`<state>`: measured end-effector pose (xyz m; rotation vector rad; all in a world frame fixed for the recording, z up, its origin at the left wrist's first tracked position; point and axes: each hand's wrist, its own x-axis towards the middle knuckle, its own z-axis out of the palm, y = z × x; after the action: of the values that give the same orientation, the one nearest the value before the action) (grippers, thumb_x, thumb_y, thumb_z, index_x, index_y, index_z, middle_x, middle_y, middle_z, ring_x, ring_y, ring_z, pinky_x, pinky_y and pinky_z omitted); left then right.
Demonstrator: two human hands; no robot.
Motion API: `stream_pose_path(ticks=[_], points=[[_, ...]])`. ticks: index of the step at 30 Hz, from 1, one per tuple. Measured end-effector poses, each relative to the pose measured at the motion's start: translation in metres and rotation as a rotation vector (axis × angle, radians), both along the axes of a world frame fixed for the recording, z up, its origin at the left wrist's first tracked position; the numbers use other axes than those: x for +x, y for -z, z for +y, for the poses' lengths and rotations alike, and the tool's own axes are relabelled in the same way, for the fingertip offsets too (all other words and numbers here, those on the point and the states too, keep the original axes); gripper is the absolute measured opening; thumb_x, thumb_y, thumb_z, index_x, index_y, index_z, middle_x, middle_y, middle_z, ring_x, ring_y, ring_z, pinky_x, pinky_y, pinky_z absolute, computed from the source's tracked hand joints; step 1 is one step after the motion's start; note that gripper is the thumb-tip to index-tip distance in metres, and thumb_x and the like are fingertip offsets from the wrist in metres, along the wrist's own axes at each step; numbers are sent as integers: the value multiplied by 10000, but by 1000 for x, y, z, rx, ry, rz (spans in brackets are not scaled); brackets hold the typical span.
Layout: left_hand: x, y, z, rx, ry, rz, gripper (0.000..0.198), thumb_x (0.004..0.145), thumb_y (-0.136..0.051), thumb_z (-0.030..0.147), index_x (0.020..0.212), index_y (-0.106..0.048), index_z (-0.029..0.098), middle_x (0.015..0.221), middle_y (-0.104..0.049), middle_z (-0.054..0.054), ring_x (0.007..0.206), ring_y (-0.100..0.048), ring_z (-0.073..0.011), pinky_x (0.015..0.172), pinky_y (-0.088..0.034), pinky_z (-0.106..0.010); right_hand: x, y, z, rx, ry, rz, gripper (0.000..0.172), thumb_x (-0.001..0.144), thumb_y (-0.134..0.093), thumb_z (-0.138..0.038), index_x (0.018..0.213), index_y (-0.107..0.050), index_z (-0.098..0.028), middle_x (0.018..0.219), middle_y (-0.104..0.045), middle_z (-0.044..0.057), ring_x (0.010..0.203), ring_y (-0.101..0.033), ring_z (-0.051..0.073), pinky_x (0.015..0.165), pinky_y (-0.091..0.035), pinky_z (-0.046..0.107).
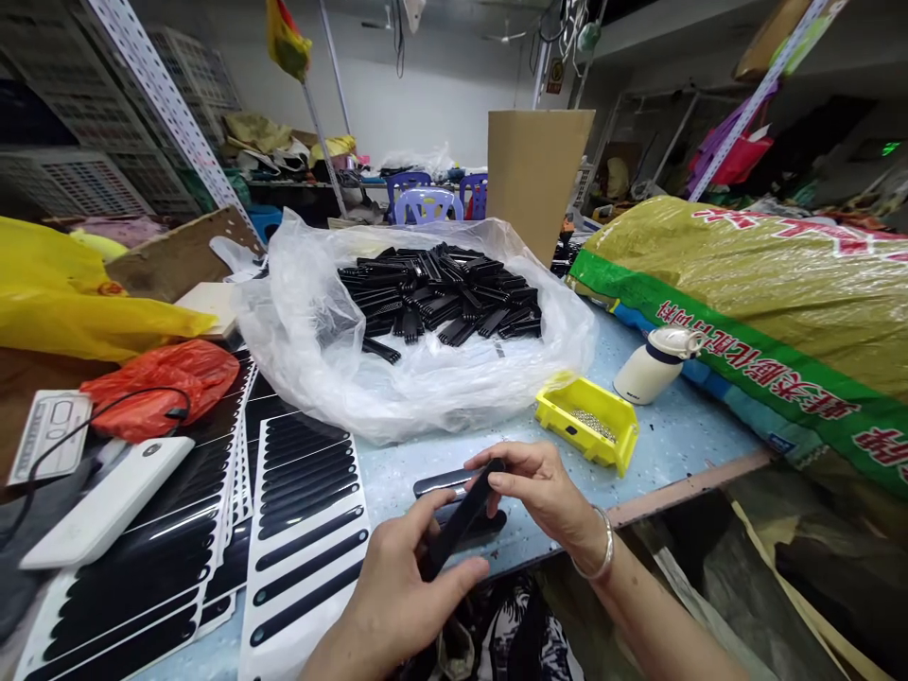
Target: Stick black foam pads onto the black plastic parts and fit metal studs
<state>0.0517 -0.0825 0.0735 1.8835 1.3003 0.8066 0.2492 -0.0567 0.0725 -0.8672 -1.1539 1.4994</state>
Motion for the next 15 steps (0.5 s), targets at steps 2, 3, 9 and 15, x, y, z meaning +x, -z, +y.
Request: stream_pose_path(ticks=[2,3,9,15], points=[[-3,3,-1,146,46,17,403,779,-659,259,1180,-621,242,909,-743,-30,774,-688,-181,694,-527,-247,1,1,-2,-8,8,-48,259,760,-713,-311,957,-747,-147,777,-708,54,568,-618,135,543,-520,264],[-4,4,-1,196,77,15,367,814,-620,230,1181,-623,250,986,-746,-38,846,-698,-184,746,-532,-248,2,1,-3,-13,5,-90,257,753,-717,-315,943,-749,-144,754,-701,47,541,-601,123,523,-508,253],[-11,3,5,269,257,73,279,866,-555,175,1125,-635,241,920,-750,-32,791,-703,-161,710,-529,-222,7,5,-2,-109,-38,-187,208,660,-770,-310,747,-752,-122,570,-661,24,485,-569,105,460,-442,200],[-25,2,27,392,261,144,247,859,-562,217,1079,-675,198,721,-715,-31,617,-650,-150,595,-478,-227,0,1,9,-134,-25,-158,230,656,-763,-347,674,-718,-122,552,-665,27,464,-585,128,435,-461,220]])
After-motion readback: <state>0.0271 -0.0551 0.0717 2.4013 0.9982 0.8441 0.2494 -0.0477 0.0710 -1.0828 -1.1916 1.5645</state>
